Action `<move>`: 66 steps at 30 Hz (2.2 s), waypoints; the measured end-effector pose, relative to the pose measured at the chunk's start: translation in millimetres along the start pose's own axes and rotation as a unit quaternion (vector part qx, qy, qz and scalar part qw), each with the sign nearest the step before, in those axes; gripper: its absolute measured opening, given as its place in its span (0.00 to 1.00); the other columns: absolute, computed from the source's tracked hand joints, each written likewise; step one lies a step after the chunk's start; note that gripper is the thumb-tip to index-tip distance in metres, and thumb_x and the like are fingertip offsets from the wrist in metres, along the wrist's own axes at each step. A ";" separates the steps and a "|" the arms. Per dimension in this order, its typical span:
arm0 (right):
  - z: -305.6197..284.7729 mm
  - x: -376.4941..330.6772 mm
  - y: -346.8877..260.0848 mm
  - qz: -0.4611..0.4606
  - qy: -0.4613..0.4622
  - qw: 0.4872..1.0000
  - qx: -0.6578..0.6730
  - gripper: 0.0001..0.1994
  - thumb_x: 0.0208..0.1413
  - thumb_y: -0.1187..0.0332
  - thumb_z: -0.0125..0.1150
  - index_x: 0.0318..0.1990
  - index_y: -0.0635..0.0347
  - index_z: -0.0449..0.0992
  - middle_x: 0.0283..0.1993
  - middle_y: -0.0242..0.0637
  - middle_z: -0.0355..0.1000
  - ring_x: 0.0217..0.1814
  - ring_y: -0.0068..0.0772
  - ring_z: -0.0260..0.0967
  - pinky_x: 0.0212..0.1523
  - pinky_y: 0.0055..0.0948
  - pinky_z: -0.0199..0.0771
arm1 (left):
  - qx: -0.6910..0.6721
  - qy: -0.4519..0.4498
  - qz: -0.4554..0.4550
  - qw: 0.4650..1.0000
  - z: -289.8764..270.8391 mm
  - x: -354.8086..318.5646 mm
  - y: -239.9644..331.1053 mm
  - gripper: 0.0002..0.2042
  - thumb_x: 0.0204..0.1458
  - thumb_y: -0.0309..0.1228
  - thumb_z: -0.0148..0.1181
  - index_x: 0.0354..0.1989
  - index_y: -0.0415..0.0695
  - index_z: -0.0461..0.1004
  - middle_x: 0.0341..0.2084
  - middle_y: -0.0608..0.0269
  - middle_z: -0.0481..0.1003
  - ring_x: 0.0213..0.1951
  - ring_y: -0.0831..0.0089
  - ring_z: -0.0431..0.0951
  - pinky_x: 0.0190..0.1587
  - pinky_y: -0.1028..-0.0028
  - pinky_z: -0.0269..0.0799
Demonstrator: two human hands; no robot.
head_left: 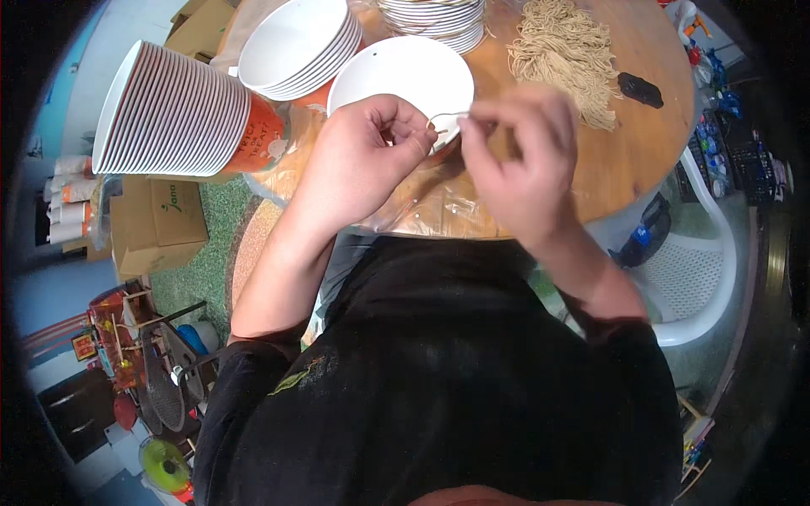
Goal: Attaching and tying strings to the rims of disposable paper bowls.
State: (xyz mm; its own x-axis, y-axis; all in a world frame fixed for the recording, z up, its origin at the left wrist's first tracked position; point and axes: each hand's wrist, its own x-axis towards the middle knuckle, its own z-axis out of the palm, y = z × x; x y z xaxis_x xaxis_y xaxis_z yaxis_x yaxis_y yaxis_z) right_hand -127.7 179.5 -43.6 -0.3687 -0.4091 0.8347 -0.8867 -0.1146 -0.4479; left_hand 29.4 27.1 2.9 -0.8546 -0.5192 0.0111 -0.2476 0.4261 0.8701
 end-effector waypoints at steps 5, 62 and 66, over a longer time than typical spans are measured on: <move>6.4 -24.9 -22.1 0.069 -0.039 0.995 0.063 0.10 0.49 0.75 0.81 0.40 0.57 0.88 0.33 0.33 0.77 0.36 0.39 0.77 0.36 0.39 0.77 | -0.011 -0.018 0.005 1.000 -0.2 -0.8 7.1 0.07 0.65 0.26 0.70 0.44 0.34 0.84 0.35 0.63 0.86 0.37 0.79 0.83 0.43 0.75 0.80; 15.8 -8.4 -17.0 0.290 -0.113 0.941 0.132 0.07 0.63 0.70 0.77 0.41 0.65 0.88 0.33 0.38 0.83 0.30 0.25 0.80 0.32 0.30 0.79 | 0.210 0.074 0.377 0.899 14.5 -35.1 -31.5 0.14 0.43 0.22 0.74 0.40 0.42 0.83 0.55 0.54 0.81 0.50 0.51 0.83 0.55 0.57 0.78; 19.8 -12.7 -11.5 0.260 -0.092 0.953 0.123 0.06 0.62 0.71 0.78 0.41 0.64 0.88 0.32 0.38 0.81 0.30 0.29 0.81 0.32 0.33 0.78 | 0.156 0.013 0.329 0.931 2.2 -31.0 -15.5 0.13 0.48 0.20 0.74 0.42 0.39 0.81 0.57 0.51 0.80 0.49 0.50 0.84 0.53 0.59 0.81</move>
State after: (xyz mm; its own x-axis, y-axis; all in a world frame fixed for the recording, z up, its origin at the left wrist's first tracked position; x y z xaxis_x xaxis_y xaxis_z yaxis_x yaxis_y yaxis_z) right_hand -107.3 168.0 -55.4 -0.6649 -0.6177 0.4199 -0.4972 -0.0535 -0.8660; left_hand 58.7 38.2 -12.0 -0.8579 -0.0845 0.5068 0.2027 0.8507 0.4850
